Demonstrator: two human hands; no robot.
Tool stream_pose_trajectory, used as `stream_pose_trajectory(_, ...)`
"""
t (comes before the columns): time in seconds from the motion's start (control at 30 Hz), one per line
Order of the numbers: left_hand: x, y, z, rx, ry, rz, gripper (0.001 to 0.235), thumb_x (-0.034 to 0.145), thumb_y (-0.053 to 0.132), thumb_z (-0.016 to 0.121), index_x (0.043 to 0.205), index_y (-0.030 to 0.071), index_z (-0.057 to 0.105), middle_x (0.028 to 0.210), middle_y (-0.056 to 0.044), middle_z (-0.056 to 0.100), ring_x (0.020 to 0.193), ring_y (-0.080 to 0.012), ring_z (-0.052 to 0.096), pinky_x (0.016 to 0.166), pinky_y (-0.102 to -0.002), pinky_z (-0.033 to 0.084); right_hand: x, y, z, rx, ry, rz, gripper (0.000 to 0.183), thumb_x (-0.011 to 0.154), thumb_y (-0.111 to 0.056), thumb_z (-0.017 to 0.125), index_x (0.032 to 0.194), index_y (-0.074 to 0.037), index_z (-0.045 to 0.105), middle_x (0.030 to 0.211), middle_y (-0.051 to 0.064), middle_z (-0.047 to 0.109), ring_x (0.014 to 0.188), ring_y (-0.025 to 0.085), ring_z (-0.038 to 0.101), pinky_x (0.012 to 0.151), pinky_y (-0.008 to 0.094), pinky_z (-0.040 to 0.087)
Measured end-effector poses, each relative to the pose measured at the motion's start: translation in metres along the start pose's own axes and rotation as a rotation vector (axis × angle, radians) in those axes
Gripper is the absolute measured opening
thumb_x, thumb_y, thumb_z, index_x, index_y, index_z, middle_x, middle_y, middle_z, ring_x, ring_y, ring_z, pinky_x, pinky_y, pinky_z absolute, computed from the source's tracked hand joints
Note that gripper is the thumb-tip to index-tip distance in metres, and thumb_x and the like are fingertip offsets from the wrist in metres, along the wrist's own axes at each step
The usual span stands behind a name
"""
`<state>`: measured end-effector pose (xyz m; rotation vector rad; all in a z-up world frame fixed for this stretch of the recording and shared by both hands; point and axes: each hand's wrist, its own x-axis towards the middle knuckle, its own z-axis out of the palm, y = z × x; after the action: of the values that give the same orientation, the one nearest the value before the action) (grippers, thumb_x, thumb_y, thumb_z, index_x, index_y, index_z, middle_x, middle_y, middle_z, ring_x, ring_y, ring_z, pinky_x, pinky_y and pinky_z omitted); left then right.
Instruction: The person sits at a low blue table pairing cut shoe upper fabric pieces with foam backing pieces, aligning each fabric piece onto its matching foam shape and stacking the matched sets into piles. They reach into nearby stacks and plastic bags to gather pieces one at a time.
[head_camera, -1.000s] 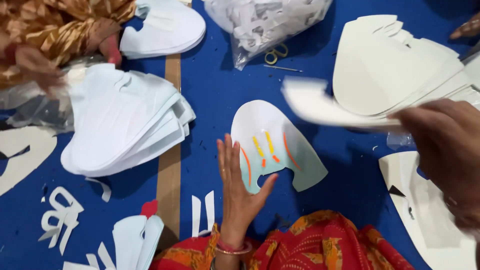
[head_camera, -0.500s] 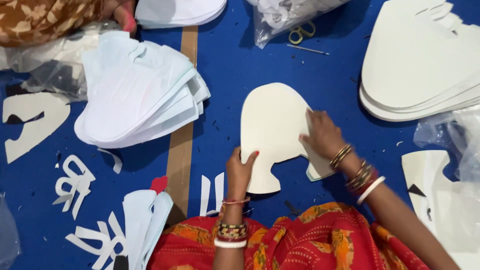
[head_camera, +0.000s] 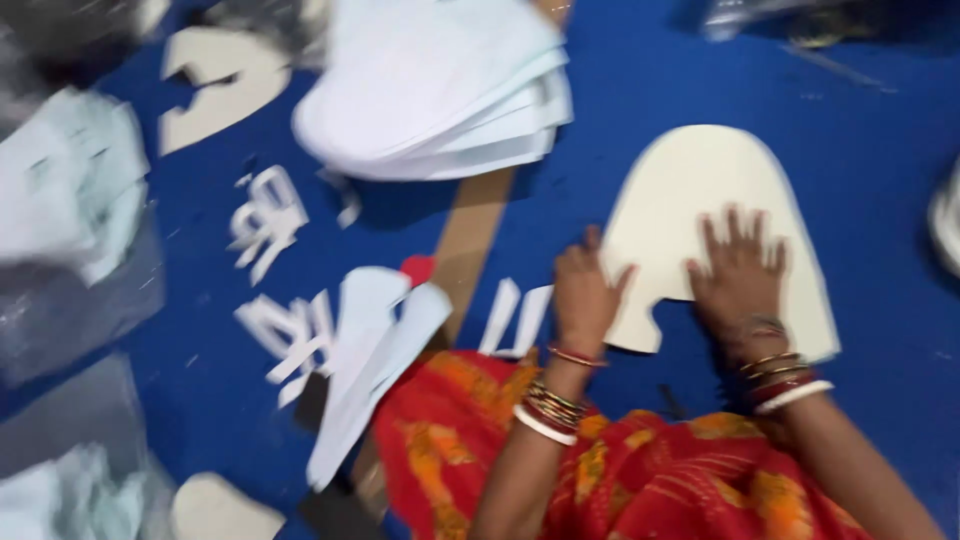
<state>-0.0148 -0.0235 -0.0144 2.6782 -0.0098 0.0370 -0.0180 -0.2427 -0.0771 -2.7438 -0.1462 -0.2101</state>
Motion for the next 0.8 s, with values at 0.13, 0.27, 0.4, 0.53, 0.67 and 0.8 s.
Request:
stream_pose_trajectory(0.13, -0.053, 0.020, -0.078, -0.150, 0.128, 0.143, 0.070, 0.097, 0.034, 0.070, 0.153, 0.000, 0.047, 0.123, -0.021, 0.060, 0.121, -0.0383, 0.053, 0.105, -0.045, 0.047, 0.002, 0.008, 0.004, 0.004, 0.045, -0.024, 0.069, 0.103, -0.052, 0.038, 0.162, -0.017, 0.038, 0.175, 0.016, 0.024, 0.162, 0.043, 0.013, 0.122, 0.072, 0.007)
stream_pose_trajectory(0.27, -0.125, 0.000, -0.197, -0.420, 0.335, 0.169, 0.034, 0.102, 0.019, 0.070, 0.134, 0.012, 0.066, 0.129, -0.007, 0.069, 0.127, -0.0308, 0.063, 0.113, -0.042, 0.050, -0.005, 0.035, 0.014, -0.063, 0.044, -0.117, 0.072, 0.107, -0.055, 0.040, 0.161, -0.008, 0.039, 0.168, 0.029, 0.030, 0.160, 0.051, 0.020, 0.124, 0.070, 0.016)
stream_pose_trajectory(0.4, -0.211, -0.145, -0.172, -0.867, 0.600, -0.554, 0.014, 0.095, 0.013, 0.063, 0.107, 0.008, 0.067, 0.102, -0.005, 0.069, 0.096, -0.0185, 0.067, 0.087, -0.031, 0.054, 0.014, 0.037, 0.035, 0.231, 0.009, -0.086, 0.075, 0.109, -0.054, 0.043, 0.161, 0.000, 0.039, 0.150, 0.039, 0.044, 0.142, 0.053, 0.041, 0.115, 0.062, 0.035)
stream_pose_trajectory(0.53, -0.310, -0.263, -0.133, -1.390, 0.528, -1.050, 0.044, 0.100, 0.041, 0.054, 0.117, 0.003, 0.066, 0.111, -0.019, 0.070, 0.099, -0.0262, 0.069, 0.086, -0.038, 0.054, 0.036, 0.000, 0.040, 0.344, -0.122, -0.079, 0.060, 0.111, -0.043, 0.046, 0.154, -0.002, 0.046, 0.147, 0.031, 0.048, 0.117, 0.046, 0.052, 0.100, 0.056, 0.044)
stream_pose_trajectory(0.67, -0.296, -0.277, -0.148, -1.850, 0.949, -0.834, 0.052, 0.095, 0.042, 0.058, 0.125, 0.001, 0.064, 0.124, -0.012, 0.070, 0.115, -0.0243, 0.069, 0.100, -0.036, 0.052, 0.046, -0.028, 0.036, 0.436, -0.258, -0.050, 0.045, 0.113, -0.033, 0.050, 0.147, -0.003, 0.053, 0.144, 0.024, 0.052, 0.092, 0.038, 0.064, 0.084, 0.049, 0.053)
stream_pose_trajectory(0.8, -0.287, -0.296, -0.115, -1.869, 1.058, -0.775, 0.037, 0.097, 0.021, 0.066, 0.126, -0.002, 0.064, 0.126, -0.011, 0.070, 0.114, -0.0188, 0.068, 0.102, -0.030, 0.055, 0.029, -0.209, -0.117, -0.265, 0.141, -0.568, 0.041, 0.093, -0.037, 0.065, 0.127, -0.014, 0.068, 0.148, 0.017, 0.057, 0.142, 0.038, 0.060, 0.113, 0.047, 0.052)
